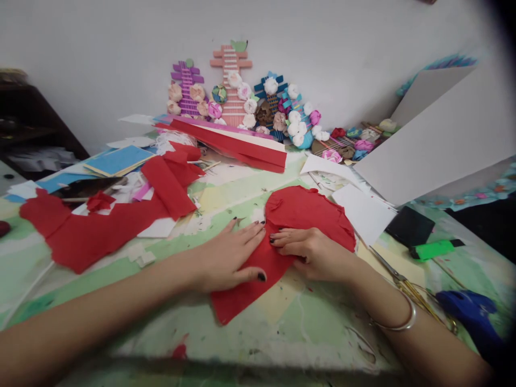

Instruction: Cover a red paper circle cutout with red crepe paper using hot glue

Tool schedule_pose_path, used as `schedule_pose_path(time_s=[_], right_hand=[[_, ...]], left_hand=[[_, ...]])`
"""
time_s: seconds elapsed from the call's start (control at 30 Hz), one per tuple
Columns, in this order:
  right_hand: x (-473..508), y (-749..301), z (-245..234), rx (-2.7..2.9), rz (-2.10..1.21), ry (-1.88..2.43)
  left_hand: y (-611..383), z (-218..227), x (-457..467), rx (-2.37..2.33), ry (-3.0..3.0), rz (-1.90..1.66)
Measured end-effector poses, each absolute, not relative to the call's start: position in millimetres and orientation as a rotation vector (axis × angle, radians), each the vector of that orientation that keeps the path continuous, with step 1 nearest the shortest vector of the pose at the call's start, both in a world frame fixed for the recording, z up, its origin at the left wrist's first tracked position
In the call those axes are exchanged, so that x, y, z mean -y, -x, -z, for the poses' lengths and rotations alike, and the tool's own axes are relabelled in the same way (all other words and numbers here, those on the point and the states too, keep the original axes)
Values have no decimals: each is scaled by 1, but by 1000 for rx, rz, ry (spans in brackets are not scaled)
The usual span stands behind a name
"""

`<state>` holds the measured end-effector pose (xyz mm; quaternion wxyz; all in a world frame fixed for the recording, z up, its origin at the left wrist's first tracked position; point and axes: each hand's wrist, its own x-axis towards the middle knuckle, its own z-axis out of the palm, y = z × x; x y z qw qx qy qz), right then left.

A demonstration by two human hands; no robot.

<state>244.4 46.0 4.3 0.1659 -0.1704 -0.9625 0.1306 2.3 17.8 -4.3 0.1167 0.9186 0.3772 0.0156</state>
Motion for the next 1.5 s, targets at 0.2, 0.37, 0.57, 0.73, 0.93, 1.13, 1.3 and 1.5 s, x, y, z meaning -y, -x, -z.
schedule_pose_path(time_s=[0.2,0.37,0.57,0.73,0.93,1.13,1.3,1.5], right_hand=[[-46,-245,-3,2746,-355,498],[-47,-245,-3,2754,-362,500],[-47,-245,-2,2753,-378,510],[-47,-246,-2,2757,-394,518],[-48,-245,-1,2756,-406,512],[-47,-245,-1,2760,-414,531],[-45,-244,-3,2749,-423,539],[-45,-245,-3,2759,-419,542]], left_hand=[[12,12,-34,-1290,-2595,-289],[18,19,-35,-1269,-2601,-465],[25,15,-32,-1354,-2467,-667],[37,6,-21,-1484,-2288,-692],[40,-13,-13,-1662,-2012,-687],[4,-12,-34,-1519,-1918,-644],[-30,-15,-52,-1548,-2142,-373],[-31,-13,-54,-1541,-2232,-281]])
